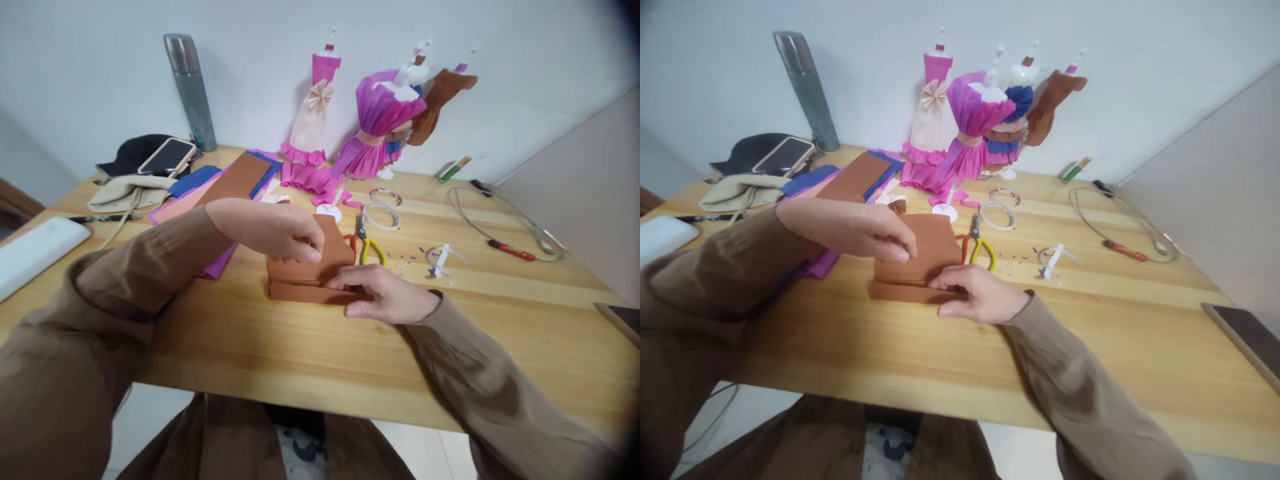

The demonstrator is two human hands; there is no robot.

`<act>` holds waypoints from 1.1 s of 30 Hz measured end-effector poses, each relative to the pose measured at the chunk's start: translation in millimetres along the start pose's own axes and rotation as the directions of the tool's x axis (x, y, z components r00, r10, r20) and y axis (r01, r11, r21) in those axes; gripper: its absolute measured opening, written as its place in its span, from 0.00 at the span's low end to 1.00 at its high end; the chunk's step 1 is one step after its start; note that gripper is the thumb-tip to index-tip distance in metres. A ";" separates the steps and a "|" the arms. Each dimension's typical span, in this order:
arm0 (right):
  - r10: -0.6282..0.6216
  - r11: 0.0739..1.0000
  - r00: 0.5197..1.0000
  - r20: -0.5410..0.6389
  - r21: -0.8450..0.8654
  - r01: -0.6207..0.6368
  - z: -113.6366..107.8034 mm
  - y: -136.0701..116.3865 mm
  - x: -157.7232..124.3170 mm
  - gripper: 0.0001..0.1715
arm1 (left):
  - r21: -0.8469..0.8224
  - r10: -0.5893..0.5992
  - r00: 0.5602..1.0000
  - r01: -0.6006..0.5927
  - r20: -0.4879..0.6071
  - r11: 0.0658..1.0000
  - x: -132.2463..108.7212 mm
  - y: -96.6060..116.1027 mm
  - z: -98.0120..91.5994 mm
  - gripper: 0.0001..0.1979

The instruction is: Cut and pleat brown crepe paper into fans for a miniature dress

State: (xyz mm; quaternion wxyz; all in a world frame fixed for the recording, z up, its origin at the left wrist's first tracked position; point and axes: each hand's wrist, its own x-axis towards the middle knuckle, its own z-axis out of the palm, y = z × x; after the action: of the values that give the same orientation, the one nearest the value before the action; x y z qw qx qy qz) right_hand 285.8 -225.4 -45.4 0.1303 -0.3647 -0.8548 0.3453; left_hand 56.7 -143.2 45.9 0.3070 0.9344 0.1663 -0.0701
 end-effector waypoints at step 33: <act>0.457 0.789 0.764 -0.456 0.604 -0.111 6.3 10.4 3.2 0.15 | -0.760 -0.512 0.745 0.009 -0.428 0.650 0.2 -37.2 95.9 0.12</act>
State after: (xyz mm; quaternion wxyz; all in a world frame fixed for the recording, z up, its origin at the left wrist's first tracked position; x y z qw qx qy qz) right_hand 286.2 -221.1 -57.2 0.4258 -0.5304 -0.5699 0.4611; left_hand 41.0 -172.3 -51.5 0.5598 0.6711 0.4109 0.2595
